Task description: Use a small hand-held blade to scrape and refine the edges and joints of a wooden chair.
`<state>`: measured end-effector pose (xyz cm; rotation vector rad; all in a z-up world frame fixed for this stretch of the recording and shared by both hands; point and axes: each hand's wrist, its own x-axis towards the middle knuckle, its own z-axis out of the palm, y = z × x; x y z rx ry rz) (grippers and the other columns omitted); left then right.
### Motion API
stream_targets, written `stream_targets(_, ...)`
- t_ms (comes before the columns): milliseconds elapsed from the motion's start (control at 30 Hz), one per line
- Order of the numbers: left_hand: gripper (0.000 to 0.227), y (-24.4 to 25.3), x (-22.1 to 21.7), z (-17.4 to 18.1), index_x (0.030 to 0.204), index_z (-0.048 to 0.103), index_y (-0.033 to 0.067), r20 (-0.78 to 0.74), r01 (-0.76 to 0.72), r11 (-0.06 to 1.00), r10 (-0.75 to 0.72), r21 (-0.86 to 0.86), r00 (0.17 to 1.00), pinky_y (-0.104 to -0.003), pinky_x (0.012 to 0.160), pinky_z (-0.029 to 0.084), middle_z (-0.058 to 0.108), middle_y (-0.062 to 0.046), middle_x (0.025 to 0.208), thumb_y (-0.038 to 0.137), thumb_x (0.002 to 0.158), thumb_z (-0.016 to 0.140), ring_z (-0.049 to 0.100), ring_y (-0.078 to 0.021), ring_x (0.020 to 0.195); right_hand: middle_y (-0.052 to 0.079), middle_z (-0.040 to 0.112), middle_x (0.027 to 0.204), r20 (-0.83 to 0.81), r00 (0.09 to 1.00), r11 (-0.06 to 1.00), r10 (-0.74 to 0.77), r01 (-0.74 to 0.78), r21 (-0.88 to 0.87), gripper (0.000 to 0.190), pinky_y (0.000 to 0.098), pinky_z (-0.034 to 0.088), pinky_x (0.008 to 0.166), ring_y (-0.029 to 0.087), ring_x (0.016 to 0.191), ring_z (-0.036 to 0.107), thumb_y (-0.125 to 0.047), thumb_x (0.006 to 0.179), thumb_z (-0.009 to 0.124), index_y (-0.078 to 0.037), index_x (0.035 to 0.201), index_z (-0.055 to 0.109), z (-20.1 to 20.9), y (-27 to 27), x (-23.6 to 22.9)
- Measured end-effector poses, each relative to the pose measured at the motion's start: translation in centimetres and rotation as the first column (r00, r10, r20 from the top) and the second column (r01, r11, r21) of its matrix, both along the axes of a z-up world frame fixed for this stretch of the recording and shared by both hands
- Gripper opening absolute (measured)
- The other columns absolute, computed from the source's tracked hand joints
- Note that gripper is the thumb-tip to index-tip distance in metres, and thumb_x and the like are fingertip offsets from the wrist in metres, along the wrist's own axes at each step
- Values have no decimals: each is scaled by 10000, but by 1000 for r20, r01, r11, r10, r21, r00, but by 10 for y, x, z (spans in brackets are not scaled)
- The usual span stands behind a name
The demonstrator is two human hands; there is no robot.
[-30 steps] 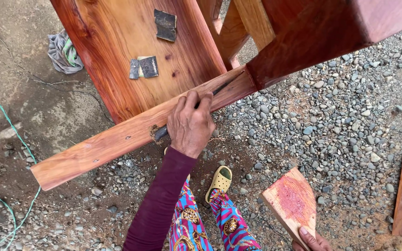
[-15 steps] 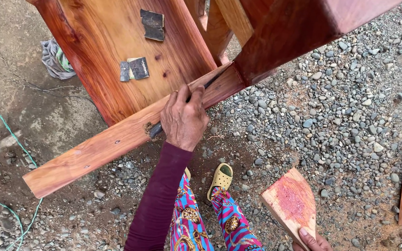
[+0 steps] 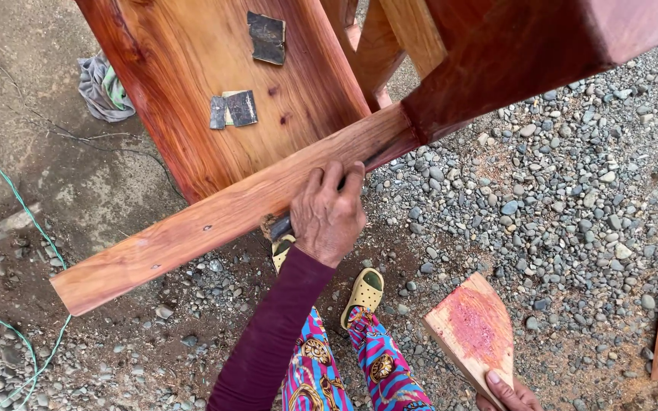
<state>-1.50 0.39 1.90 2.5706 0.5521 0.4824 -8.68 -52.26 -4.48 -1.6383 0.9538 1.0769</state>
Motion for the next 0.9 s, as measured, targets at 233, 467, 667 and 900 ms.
stream_targets(233,389,-9,-10,-2,1173,693,23,2,26,999,-26,-47,1000,-443,694,562,605,-98,997,47,789,752,647,-297,916,111,499,549,-52,999,1000,16,-16,-1,411,338,270,381,153,377,362,-314,943,617,-41,1248,659,12,24,9)
stream_targets(467,360,-35,-48,4,1174,697,47,25,115,986,-113,-123,993,-448,710,554,602,-109,997,62,816,735,633,-309,875,105,504,554,-41,998,998,49,-47,39,408,327,287,386,155,395,390,-319,949,613,-43,1247,658,4,15,0)
stream_targets(667,301,-70,-109,-9,1176,731,101,-278,-141,886,15,-442,960,-459,610,520,626,-113,905,93,878,695,658,-289,732,83,496,568,-116,993,999,38,-34,37,413,322,280,399,150,410,380,-370,971,610,-55,1233,662,11,19,-3)
stream_targets(900,332,-119,-170,-22,1221,713,46,-167,-245,764,180,-597,969,-393,699,595,702,-131,986,59,899,637,723,-238,826,54,481,573,-124,986,987,109,-93,129,375,309,242,364,127,384,334,-364,985,567,-68,1207,631,24,37,3)
